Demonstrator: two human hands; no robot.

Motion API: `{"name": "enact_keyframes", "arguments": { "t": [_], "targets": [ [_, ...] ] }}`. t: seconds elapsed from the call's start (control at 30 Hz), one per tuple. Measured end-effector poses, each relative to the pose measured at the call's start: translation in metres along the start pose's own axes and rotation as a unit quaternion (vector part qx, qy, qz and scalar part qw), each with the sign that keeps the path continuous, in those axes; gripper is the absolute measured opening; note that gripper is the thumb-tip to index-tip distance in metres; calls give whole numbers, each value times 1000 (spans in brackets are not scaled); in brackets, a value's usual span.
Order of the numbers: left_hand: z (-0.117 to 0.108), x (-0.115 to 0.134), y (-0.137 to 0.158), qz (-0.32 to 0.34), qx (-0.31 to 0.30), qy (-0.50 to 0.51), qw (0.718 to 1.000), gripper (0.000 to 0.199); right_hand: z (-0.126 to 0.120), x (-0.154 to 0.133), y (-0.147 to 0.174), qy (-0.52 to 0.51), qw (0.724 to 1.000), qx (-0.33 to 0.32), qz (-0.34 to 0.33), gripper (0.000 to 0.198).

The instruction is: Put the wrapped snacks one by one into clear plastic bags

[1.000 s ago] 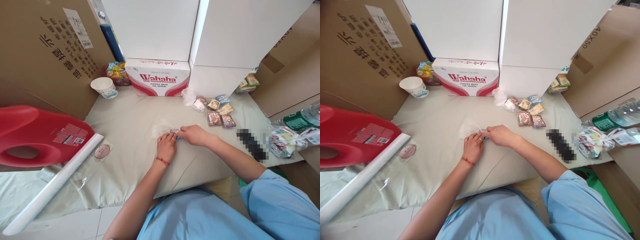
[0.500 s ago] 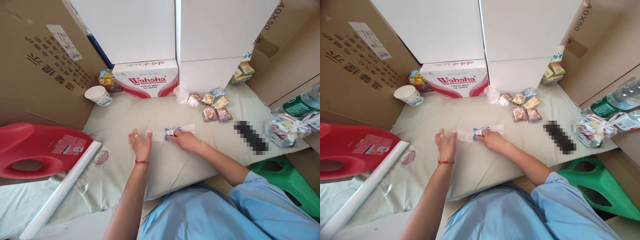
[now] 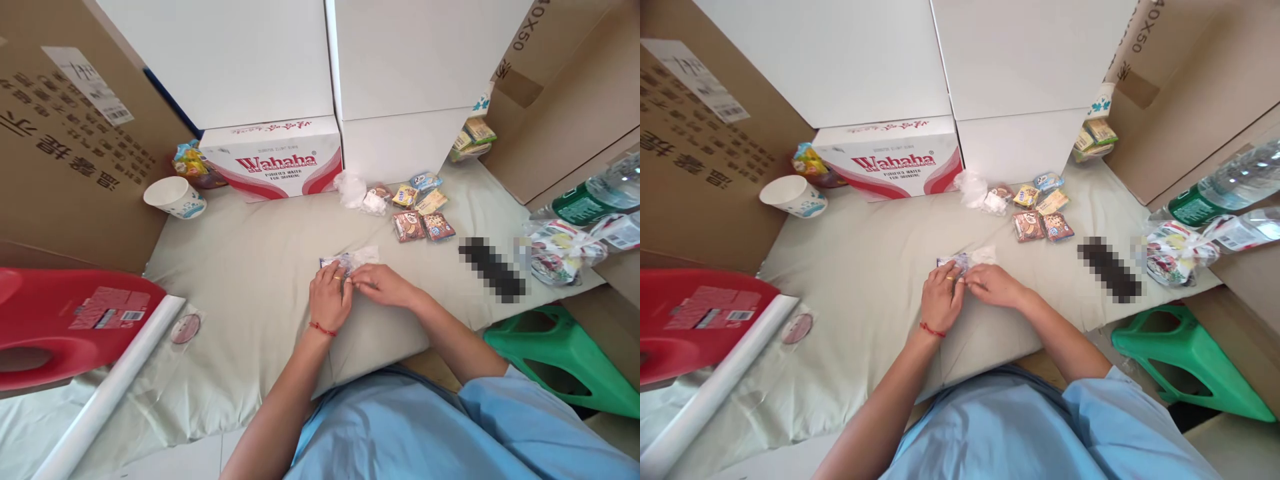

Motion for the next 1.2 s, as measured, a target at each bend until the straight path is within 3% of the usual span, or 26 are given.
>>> {"name": "enact_keyframes", "arguments": {
  "t": [0.07,0.13,0.2,0.27,0.33,0.43,0.5,0.6,0.7,0.9,1.1,1.2],
  "targets": [
    [6,2,7,9,-9,-47,999,40,-23,18,7,50,988,109,99,34],
    [11,4,12,19,-16,-73,997,46,-38,36,14,130,956,162,208,40],
    [14,5,15,24,-19,-79,996,50,-38,48,15,166,939,121,276,39],
    [17,4,16,26,-19,-72,997,51,-33,52,9,137,943,72,296,26],
    [19,3,16,28,-14,-60,998,53,-32,43,-4,72,956,71,275,18],
    [21,0,18,32,2,-42,999,52,-29,15,-31,0,976,103,192,18],
    [22,-2,21,38,11,-30,999,50,-15,-4,-51,2,985,75,153,20],
    [23,-5,29,62,13,13,998,51,15,-17,-71,48,985,-7,165,20],
    [15,-10,36,77,32,59,995,53,33,-24,-79,80,980,-32,177,21],
    [-18,-18,56,67,99,64,991,35,45,-30,-81,69,985,-17,157,22],
    [-68,-24,82,59,196,73,976,24,59,-40,-71,141,988,-2,66,26],
    [-84,-33,89,25,227,69,971,21,65,-43,-64,163,985,0,60,28]
  ]
}}
Point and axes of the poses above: each hand's wrist, its own y-axis away from the middle knuckle, its own z-axis out of the palm, x = y × z, the point moved 8 cm from there along -y, towards the middle knuckle, and after that the axes turned 1 degree about z, right-handed, at the moved point
